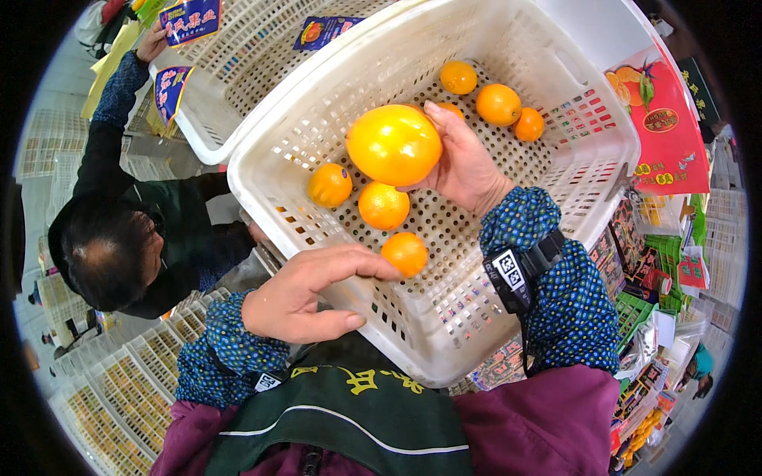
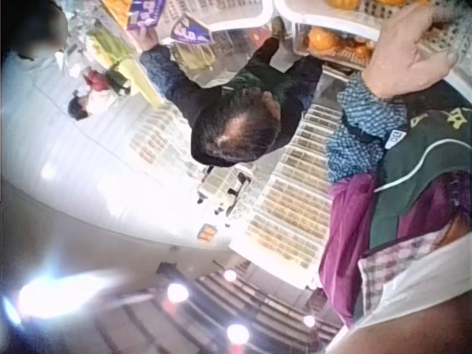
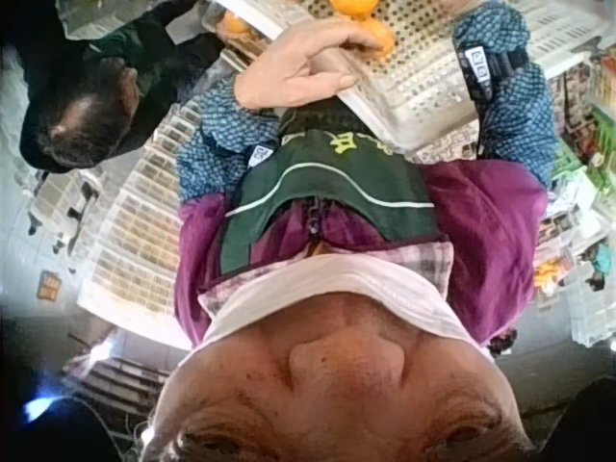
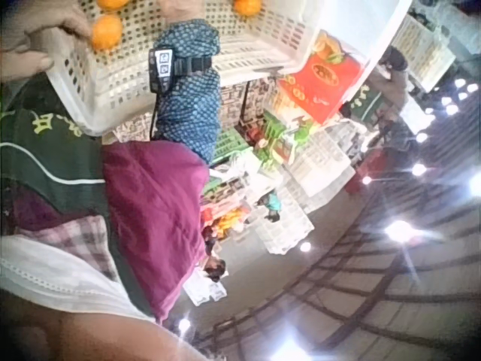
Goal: The person selects oranges from a white crate, places one on a scale, and applies a round sticker to it. They repeat this process for several oranges, handling them one at a time and placing the labeled fruit into a green basket.
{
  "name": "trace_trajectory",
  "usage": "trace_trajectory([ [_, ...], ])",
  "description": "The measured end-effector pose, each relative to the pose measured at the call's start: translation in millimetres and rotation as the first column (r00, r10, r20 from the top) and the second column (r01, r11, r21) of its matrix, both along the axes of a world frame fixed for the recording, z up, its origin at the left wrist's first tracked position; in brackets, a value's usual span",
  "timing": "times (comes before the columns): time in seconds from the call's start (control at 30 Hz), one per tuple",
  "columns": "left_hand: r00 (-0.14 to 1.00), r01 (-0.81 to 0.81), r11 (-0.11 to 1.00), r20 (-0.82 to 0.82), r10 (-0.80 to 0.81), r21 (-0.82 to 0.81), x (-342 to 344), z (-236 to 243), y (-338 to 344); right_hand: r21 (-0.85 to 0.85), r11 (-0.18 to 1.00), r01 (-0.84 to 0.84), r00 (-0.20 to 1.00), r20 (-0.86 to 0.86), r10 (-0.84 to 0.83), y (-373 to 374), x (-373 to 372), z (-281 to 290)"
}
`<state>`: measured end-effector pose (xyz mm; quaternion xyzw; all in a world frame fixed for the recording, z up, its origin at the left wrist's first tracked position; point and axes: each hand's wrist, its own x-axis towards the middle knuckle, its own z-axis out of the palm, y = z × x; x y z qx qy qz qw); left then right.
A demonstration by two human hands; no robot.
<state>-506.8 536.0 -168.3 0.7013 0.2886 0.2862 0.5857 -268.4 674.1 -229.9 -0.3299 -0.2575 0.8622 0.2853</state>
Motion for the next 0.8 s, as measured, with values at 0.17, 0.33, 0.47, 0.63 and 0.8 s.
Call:
trace_trajectory([
  [0.17, 0.975, 0.114, 0.825, 0.221, 0.013, -0.553, -39, -1, -20, 0.087, 0.982, -0.169, 0.972, 0.180, 0.151, 9, 9, -9],
  [0.33, 0.948, -0.002, 0.710, 0.225, 0.225, -0.705, -86, -23, -54, 0.158, 0.867, -0.472, 0.812, 0.461, 0.358, 10, 15, -20],
  [0.47, 0.921, -0.159, 0.658, 0.129, 0.367, -0.737, -109, -49, -84, 0.127, 0.566, -0.815, 0.393, 0.839, 0.377, 8, 13, -36],
  [0.63, 0.892, -0.274, 0.574, 0.019, 0.451, -0.772, -117, -85, -109, 0.065, 0.313, -0.948, 0.133, 0.971, 0.201, 5, -7, -60],
  [0.8, 0.868, -0.300, 0.512, -0.008, 0.496, -0.805, -113, -106, -116, 0.284, 0.224, -0.932, 0.295, 0.955, 0.016, 18, -54, -87],
])
